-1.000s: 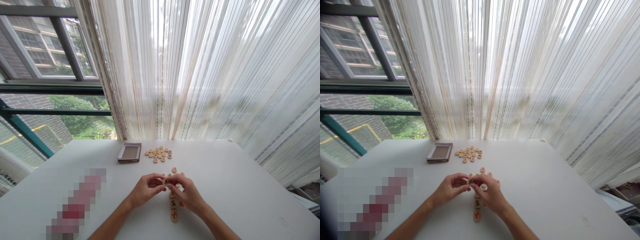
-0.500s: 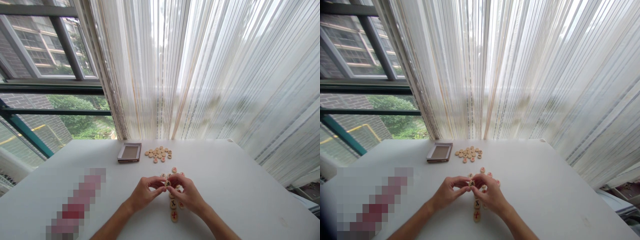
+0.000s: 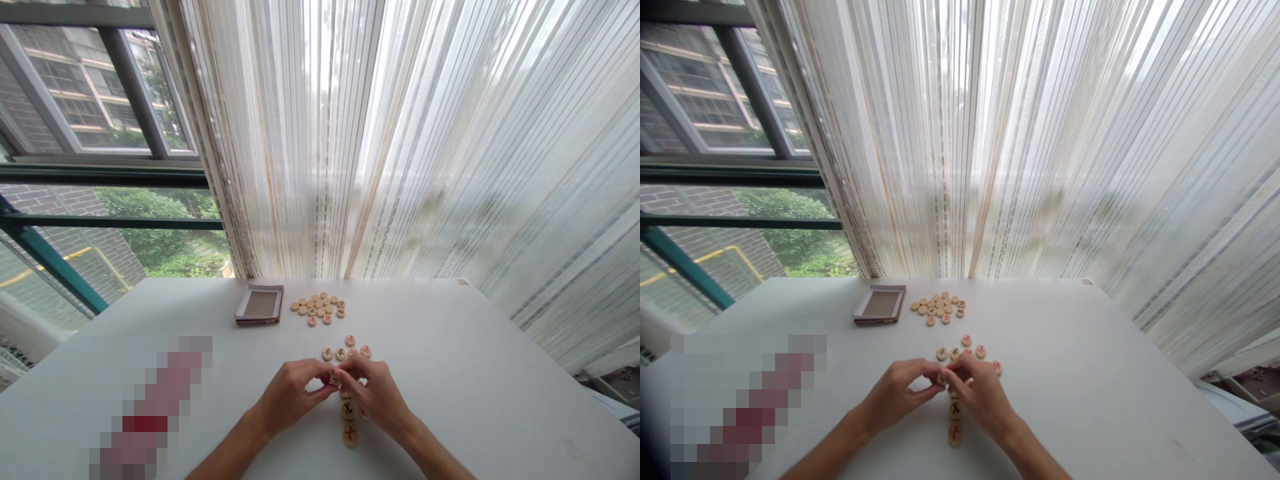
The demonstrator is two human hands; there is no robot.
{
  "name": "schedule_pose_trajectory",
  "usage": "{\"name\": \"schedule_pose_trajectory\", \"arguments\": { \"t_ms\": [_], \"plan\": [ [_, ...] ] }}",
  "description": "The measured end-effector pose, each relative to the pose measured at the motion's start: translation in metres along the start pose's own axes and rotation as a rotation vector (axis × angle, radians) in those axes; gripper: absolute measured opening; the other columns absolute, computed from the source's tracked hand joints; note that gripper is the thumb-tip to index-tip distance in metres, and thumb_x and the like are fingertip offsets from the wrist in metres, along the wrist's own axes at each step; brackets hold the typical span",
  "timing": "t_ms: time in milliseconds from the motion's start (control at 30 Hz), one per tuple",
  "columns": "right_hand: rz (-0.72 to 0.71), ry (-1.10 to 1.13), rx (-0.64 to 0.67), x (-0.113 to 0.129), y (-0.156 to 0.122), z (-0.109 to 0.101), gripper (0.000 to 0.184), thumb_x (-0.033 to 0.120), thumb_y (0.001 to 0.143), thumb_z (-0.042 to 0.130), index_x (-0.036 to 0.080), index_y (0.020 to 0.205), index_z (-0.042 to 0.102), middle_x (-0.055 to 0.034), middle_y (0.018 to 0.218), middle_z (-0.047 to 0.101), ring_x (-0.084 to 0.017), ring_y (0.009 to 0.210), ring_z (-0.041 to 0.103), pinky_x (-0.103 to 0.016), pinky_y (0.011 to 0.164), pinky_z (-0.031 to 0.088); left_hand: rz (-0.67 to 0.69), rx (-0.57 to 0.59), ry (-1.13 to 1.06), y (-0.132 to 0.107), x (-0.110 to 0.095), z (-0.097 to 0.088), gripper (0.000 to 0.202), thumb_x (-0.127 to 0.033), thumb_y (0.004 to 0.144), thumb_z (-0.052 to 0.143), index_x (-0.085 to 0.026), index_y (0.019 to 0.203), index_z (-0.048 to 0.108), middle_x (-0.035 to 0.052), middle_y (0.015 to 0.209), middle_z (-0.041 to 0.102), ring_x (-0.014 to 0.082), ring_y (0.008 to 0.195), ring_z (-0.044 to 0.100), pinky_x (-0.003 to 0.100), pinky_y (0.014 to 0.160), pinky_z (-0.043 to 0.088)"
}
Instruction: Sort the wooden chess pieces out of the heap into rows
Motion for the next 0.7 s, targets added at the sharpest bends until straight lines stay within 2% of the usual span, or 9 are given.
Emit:
{"name": "schedule_pose_trajectory", "arguments": {
  "t_ms": [400, 567, 700],
  "plan": [
    [0.044, 0.132, 0.086, 0.005, 0.003, -0.005, 0.025, 0.041, 0.094, 0.056, 0.019, 0.093, 0.068, -0.0057, 0.08, 0.074, -0.02, 0.073, 0.072, -0.031, 0.068, 0.057, -0.061, -0.059, -0.103, 0.0, 0.007, 0.0, 0.024, -0.03, 0.084, 0.072, -0.022, 0.107, 0.073, 0.004, 0.089, 0.077, 0.0194, 0.078, 0.072, 0.027, 0.075, 0.057],
    [0.042, 0.164, 0.119, 0.009, 0.003, -0.005, 0.023, 0.038, 0.093, 0.058, 0.019, 0.102, 0.067, -0.0065, 0.091, 0.074, -0.02, 0.081, 0.072, -0.031, 0.075, 0.056, -0.059, -0.111, -0.156, 0.001, 0.009, 0.0, 0.022, -0.024, 0.082, 0.073, -0.02, 0.103, 0.071, 0.0023, 0.086, 0.076, 0.0171, 0.076, 0.072, 0.025, 0.075, 0.057],
    [0.033, 0.16, 0.113, 0.009, 0.003, -0.004, 0.019, 0.035, 0.092, 0.06, 0.02, 0.102, 0.066, -0.0047, 0.088, 0.073, -0.02, 0.081, 0.071, -0.031, 0.076, 0.056, -0.1, -0.132, -0.221, 0.001, 0.011, 0.0, 0.022, -0.025, 0.08, 0.076, -0.018, 0.1, 0.07, 0.0028, 0.084, 0.076, 0.018, 0.076, 0.072, 0.026, 0.074, 0.059]
  ]
}}
Point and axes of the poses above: each hand's wrist, its own y-axis towards the middle knuckle, its own z-axis out of the palm, x = y × z, the point moved 3 cm from there along y, towards the middle knuckle
